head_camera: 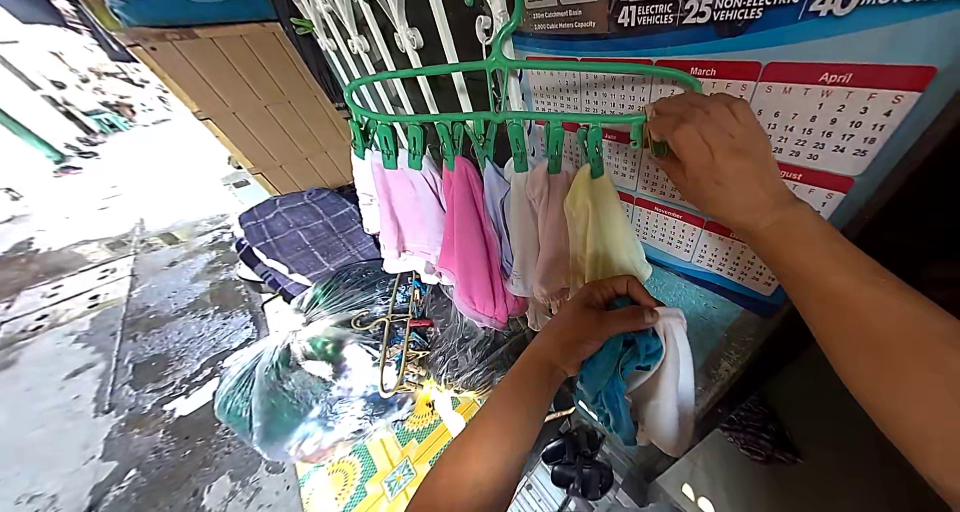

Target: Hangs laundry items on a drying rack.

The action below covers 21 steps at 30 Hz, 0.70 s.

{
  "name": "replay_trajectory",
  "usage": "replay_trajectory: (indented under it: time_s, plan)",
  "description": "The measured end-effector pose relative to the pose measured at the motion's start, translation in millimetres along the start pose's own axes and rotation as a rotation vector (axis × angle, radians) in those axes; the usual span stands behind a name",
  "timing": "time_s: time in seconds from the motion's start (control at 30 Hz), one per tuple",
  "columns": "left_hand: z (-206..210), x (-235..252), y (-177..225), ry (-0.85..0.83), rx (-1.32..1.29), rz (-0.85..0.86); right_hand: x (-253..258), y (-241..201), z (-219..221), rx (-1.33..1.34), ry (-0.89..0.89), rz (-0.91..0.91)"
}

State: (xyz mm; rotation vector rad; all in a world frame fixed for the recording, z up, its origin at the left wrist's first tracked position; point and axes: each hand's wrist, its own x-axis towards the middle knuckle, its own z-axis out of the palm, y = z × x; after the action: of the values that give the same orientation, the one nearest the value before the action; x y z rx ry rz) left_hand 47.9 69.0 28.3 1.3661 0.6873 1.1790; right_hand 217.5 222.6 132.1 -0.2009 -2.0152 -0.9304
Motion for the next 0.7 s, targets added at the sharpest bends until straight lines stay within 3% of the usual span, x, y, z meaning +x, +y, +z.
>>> replay_trajectory:
  time_s: [0.13,0.4,0.47,0.53,0.63,0.7]
  plan:
    - [-3,2,2,0.041,0.015,-0.014,1,-2,-4,0.07,0.037,0.087]
    - [-4,7,7,0.121,0.018,-0.019,9,0,-14,0.074,0.053,-0.017]
    - [-5,10,9,0.171,0.028,-0.018,5,-8,-22,0.21,0.086,0.098]
    - [-6,13,11,0.213,0.031,-0.012,2,-21,-37,0.453,0.109,0.345]
    - [-8,17,12,0.257,0.066,0.025,-2,-40,-50,0.868,0.016,0.683]
    - [-8,18,10,0.297,0.136,0.08,-8,-50,-46,0.985,-0.047,0.758]
